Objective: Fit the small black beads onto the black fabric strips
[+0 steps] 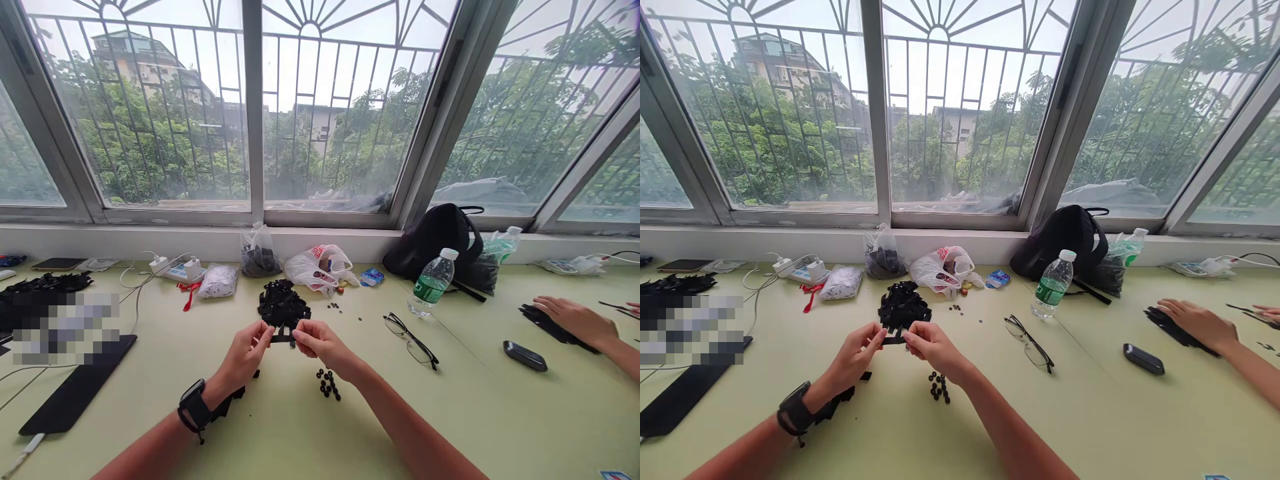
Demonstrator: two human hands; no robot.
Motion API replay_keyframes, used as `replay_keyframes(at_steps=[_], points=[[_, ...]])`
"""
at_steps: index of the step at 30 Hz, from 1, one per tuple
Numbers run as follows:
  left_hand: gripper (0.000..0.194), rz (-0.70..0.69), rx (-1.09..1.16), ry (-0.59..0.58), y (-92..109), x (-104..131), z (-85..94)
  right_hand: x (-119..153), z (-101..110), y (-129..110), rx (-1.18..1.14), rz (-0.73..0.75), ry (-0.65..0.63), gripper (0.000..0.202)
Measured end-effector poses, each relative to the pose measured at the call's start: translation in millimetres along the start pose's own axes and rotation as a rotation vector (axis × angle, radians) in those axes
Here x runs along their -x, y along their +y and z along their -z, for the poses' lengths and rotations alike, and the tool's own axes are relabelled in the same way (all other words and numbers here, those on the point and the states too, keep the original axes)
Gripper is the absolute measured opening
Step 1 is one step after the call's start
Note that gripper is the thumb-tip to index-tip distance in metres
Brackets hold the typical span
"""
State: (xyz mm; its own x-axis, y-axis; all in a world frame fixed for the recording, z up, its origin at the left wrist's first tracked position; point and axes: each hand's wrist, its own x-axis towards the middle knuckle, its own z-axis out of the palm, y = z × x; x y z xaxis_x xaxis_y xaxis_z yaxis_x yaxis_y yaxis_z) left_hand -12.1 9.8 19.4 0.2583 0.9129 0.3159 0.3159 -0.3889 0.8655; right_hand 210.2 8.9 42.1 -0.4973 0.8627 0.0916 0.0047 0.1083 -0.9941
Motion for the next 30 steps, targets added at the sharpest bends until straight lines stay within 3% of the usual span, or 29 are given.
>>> replay_keyframes(at_steps=[2, 7, 11, 19, 24, 27, 30], points=[[0.031, -0.023, -0.012, 0.01, 5.6, 0.1, 2.4, 0.6, 0.0, 0.8, 0.024, -0.004, -0.031, 0.041], [0.035, -0.11, -0.014, -0.182, 18.3, 8.1, -0.6, 2.9, -6.0, 1.3, 0.116, 0.01, -0.141, 0.04], [0.041, -0.099, -0.007, -0.258, 16.4, 10.2, -4.0, 3.3, -7.1, -1.5, 0.135, 0.016, -0.134, 0.039], [0.04, -0.025, 0.144, -0.226, 8.5, 5.0, -3.0, -1.9, 3.0, 3.7, 0.194, 0.036, 0.1, 0.044], [0.039, 0.007, 0.154, -0.22, 3.1, 5.0, -4.6, -4.1, 2.4, 6.5, 0.256, 0.07, 0.145, 0.039], [0.039, 0.007, 0.141, -0.205, 2.9, 4.9, -5.5, -2.6, -1.8, 3.7, 0.268, 0.087, 0.127, 0.037], [0.038, -0.012, 0.123, -0.2, 4.0, 5.2, -6.2, 0.1, -7.5, 0.0, 0.212, 0.068, -0.01, 0.039]])
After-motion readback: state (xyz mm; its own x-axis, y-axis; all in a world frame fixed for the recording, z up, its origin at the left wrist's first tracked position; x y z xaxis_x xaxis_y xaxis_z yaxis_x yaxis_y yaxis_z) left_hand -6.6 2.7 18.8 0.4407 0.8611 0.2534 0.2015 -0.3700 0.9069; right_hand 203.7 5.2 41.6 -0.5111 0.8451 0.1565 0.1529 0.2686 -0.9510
